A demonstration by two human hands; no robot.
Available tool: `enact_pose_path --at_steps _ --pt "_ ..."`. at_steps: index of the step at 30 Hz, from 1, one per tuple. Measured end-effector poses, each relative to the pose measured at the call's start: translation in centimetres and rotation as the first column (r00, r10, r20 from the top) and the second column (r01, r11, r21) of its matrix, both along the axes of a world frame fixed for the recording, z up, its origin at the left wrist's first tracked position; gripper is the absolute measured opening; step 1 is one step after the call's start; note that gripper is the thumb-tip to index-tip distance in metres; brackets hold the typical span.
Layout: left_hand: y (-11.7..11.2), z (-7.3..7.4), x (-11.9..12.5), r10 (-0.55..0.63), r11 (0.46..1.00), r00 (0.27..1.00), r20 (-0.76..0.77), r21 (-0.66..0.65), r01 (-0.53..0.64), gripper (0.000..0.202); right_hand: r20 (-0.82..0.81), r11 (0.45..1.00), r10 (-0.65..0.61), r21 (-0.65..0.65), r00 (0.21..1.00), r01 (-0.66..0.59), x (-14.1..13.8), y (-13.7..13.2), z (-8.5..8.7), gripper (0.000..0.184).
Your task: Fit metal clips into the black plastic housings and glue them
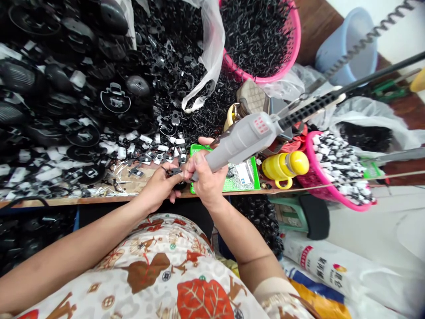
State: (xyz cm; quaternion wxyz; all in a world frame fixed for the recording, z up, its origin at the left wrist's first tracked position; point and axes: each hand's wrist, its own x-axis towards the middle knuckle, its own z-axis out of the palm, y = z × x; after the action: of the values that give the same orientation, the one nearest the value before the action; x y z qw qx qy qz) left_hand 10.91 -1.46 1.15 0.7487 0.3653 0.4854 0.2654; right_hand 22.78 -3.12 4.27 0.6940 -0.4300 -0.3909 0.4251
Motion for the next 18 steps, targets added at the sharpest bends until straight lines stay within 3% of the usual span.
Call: enact_pose_path --at_steps 5,11,15,18 --pt "-0.1 -0.4 -0.2 -0.001 1.0 1.0 0.022 0.026 0.001 0.067 0.038 0.994 0.029 -0.102 0.999 -0.025 -0.6 -0.2 -0.9 0.041" --pt "-0.2 -0.7 -0.5 0.044 0.999 0.997 0.056 0.017 -0.045 0.065 0.008 0.993 -0.035 -0.111 0.999 0.036 -1.6 -0.5 -1.2 0.041" --pt "-0.3 -0.5 -0.6 0.01 1.0 0.999 0.043 0.021 -0.011 0.062 -0.011 0.998 0.007 -0.061 1.0 -0.008 0.8 0.0 -0.1 0.042" --pt "-0.5 -0.2 -0.8 -0.01 0.999 1.0 0.023 0.036 0.009 0.059 0.06 0.992 -0.125 -0.005 0.99 0.126 4.4 1.0 0.3 0.048"
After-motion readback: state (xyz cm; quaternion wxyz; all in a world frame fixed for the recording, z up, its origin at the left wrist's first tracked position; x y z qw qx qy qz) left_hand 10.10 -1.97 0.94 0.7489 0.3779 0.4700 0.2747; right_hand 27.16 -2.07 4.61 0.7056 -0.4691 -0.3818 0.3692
